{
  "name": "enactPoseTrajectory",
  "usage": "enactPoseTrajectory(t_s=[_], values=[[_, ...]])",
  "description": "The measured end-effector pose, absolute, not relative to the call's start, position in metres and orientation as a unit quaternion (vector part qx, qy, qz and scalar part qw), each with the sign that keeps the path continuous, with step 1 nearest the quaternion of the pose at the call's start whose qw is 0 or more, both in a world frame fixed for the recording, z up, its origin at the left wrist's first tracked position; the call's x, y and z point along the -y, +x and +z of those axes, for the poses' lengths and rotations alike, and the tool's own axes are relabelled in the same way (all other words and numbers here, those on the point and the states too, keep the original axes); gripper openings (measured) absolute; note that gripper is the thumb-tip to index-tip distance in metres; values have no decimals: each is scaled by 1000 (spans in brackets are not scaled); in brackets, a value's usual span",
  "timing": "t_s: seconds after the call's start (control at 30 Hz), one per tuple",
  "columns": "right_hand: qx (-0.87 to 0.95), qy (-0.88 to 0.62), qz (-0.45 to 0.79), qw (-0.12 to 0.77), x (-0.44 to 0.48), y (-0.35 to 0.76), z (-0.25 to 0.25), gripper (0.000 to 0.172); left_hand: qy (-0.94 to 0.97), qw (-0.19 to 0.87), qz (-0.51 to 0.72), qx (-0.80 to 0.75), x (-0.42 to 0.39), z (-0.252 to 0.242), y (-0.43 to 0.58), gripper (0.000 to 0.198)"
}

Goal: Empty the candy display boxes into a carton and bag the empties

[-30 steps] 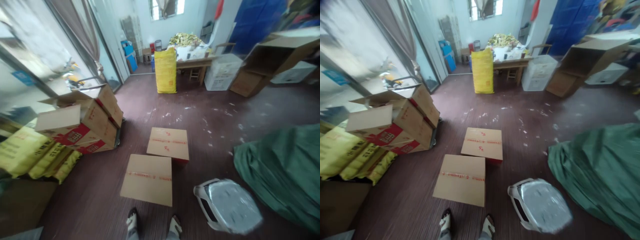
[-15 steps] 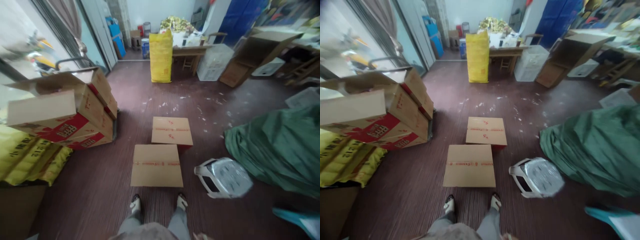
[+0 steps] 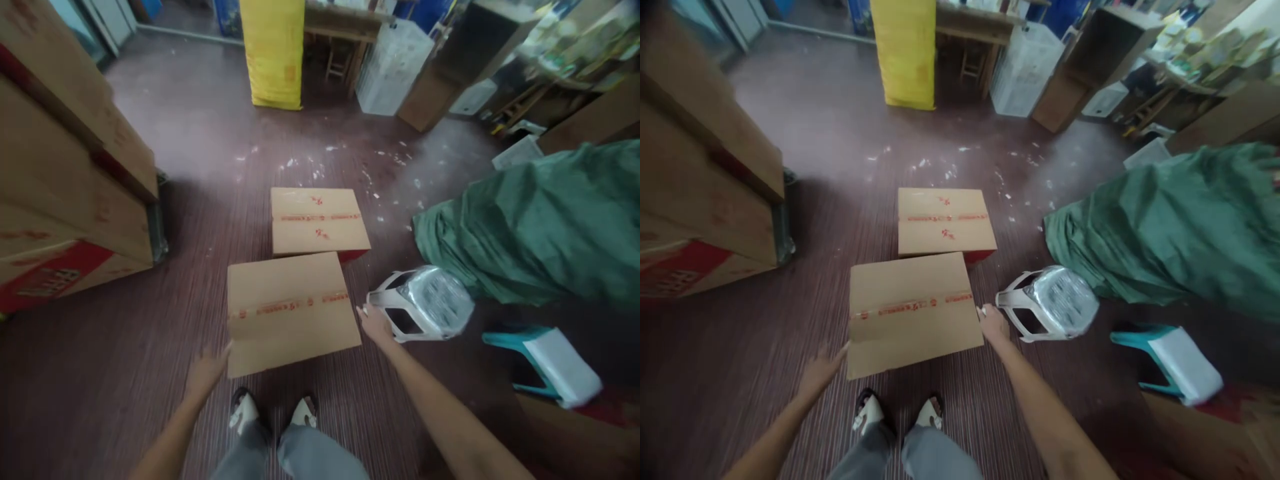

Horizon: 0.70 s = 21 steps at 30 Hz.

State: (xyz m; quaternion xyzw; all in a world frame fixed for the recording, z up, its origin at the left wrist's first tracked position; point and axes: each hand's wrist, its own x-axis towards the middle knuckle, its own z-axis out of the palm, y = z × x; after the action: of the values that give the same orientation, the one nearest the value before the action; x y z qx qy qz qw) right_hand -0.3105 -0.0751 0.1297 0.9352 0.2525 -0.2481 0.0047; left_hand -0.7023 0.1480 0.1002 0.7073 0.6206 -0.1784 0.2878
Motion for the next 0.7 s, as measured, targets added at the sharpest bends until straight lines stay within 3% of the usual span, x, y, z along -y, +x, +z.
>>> enactPoseTrajectory(t_s=[0.17,0.3,0.53,0.7], values=[[-210,951,-226,5,74,-301,33,42,673,275,-169,-666,-143,28,-651,82],[-168,971,-167,-42,89,-324,-17,43,693,173,-106,-692,-122,0,-639,90],[-222,956,30,-187,98,-327,-40,55,703,116,-92,-696,-119,-4,-634,88],[-315,909,145,-230,103,-316,-48,56,714,139,-66,-683,-117,-12,-633,88]])
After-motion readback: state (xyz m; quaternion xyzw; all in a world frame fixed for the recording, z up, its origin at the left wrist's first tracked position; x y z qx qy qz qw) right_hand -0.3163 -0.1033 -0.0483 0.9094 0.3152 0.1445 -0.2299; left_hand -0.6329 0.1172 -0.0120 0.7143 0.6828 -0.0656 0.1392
